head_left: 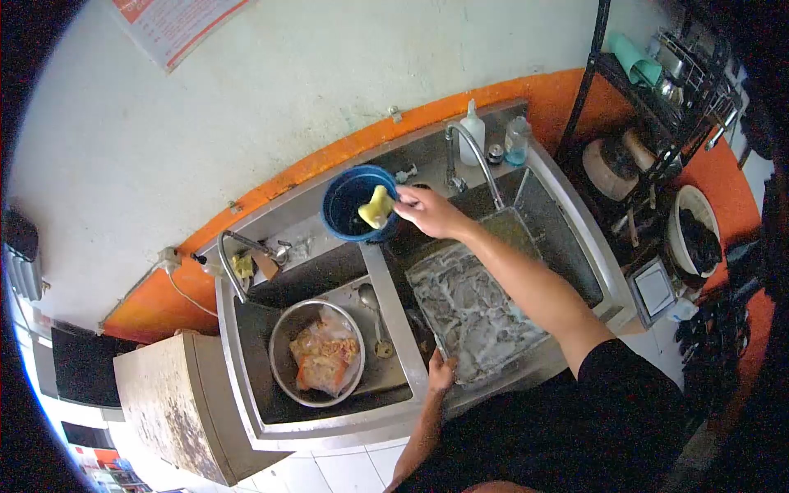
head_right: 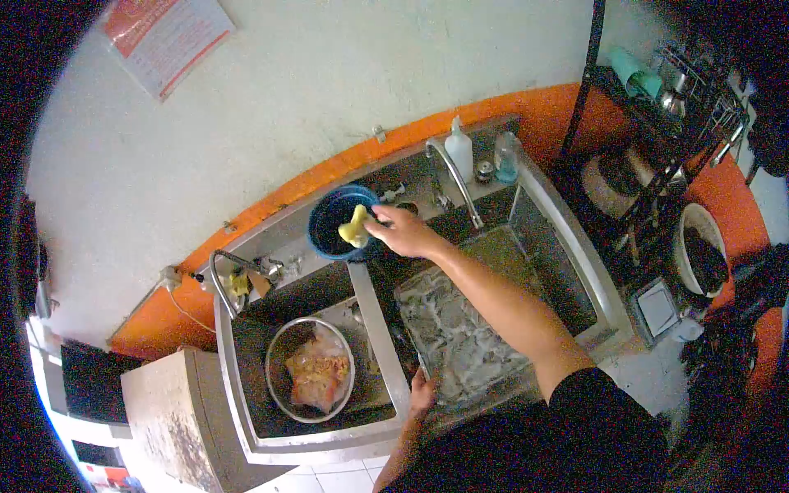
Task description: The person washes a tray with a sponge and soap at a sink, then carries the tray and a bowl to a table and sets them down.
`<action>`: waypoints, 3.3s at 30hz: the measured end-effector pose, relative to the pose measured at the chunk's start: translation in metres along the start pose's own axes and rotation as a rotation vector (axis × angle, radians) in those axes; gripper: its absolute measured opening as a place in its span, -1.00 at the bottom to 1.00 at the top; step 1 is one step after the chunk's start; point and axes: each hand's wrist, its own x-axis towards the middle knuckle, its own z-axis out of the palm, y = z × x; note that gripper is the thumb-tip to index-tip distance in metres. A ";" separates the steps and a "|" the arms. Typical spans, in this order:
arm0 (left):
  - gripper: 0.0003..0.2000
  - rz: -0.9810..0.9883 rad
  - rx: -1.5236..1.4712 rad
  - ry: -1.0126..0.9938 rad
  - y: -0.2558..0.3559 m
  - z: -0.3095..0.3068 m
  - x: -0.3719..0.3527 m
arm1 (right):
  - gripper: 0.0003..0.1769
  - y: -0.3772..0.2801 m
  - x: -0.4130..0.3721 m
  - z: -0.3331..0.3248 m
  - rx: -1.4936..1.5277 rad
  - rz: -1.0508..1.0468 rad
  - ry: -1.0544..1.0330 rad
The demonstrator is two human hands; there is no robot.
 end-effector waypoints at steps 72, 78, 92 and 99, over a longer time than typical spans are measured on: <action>-0.36 0.430 1.202 -0.118 0.059 0.076 0.137 | -0.76 0.066 -0.266 -0.147 -0.106 0.215 1.026; -0.56 -0.204 0.370 -0.330 0.037 0.077 0.134 | -0.40 0.105 -0.282 -0.209 -0.066 0.633 0.715; -0.86 -0.144 0.089 -0.129 0.070 0.038 0.044 | -0.26 0.118 -0.239 -0.117 -1.169 0.567 -0.294; -0.85 -0.191 0.165 -0.084 0.079 0.040 0.042 | -0.25 0.145 -0.211 -0.011 -0.677 0.653 -0.161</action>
